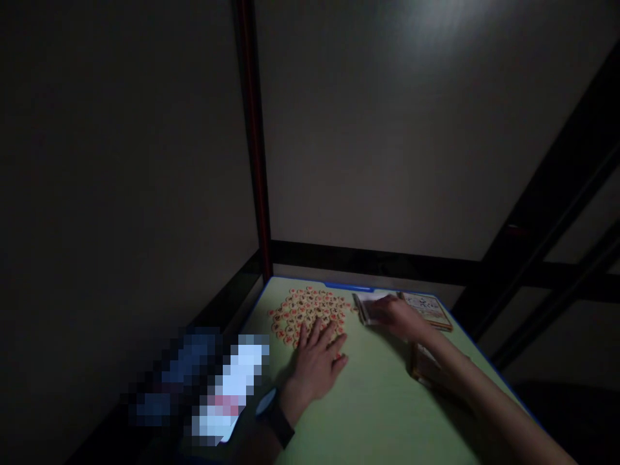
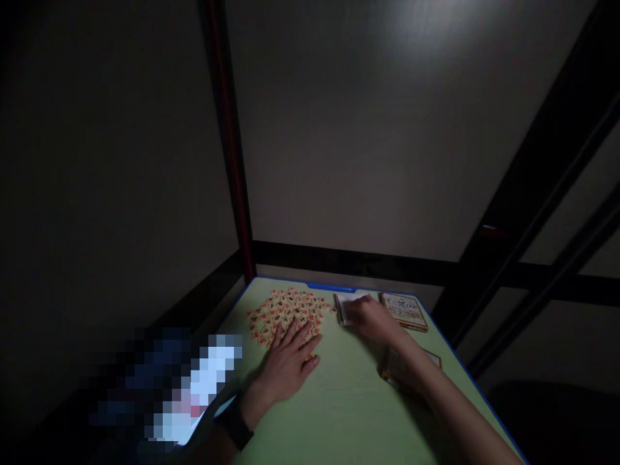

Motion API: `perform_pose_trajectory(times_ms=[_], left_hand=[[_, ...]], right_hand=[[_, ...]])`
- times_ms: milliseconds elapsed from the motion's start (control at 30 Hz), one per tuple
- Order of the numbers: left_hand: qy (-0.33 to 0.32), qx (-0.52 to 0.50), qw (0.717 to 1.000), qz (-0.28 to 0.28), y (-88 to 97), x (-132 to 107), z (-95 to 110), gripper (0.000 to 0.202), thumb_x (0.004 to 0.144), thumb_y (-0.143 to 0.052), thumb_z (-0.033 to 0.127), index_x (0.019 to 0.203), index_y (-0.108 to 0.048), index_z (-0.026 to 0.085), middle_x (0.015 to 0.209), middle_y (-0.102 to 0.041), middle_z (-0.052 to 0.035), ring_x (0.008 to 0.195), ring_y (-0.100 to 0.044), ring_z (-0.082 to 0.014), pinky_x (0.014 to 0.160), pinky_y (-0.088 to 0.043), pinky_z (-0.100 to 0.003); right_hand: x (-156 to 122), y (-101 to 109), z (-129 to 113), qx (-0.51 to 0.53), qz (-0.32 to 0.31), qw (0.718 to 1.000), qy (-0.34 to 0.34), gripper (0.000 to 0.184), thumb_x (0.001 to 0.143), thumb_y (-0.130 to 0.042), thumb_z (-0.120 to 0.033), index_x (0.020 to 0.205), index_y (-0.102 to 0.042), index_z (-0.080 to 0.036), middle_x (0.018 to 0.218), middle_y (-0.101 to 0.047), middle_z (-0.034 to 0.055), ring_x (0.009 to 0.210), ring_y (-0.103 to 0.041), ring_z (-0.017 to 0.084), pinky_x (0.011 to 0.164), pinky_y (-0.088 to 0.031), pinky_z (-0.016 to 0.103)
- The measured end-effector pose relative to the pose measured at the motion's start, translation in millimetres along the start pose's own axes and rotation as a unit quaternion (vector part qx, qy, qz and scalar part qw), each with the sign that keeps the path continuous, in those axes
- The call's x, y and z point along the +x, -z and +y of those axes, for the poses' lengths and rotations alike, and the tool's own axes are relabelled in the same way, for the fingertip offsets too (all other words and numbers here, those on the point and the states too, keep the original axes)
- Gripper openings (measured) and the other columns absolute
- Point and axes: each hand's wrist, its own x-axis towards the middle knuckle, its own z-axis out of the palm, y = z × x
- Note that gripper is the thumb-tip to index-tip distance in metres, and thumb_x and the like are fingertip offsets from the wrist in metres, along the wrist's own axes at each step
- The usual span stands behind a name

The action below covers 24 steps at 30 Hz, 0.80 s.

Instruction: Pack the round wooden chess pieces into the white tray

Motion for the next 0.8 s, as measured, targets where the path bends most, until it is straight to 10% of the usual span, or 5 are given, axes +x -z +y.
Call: perform_pose_trajectory(times_ms=[600,800], left_hand=[[-0.014,0.052,0.998,0.026,-2.1,3.8,-8.2,0.049,0.099,-0.038,0.053,0.141,-0.053,0.034,0.149,-0.052,-0.0021,0.141,-0.042,-0.0281,0.119,-0.029,-0.054],[-0.016,0.057,0.998,0.013,-4.6,8.3,-12.0,0.05,0.099,-0.037,0.053,0.144,-0.049,0.034,0.15,-0.05,-0.0033,0.142,-0.04,-0.0277,0.119,-0.029,-0.053]], right_hand=[[-27.3,-1.0,-7.6,-0.072,0.061,0.992,-0.08,0.02,0.09,-0.059,-0.018,0.099,-0.077,-0.017,0.106,-0.073,0.0127,0.099,-0.068,0.026,0.081,-0.051,0.03],[-82.5,-0.9,-57.1,-0.021,0.154,0.987,0.043,0.022,0.094,-0.053,-0.02,0.099,-0.074,-0.018,0.1,-0.072,0.0112,0.089,-0.065,0.023,0.079,-0.051,0.032]])
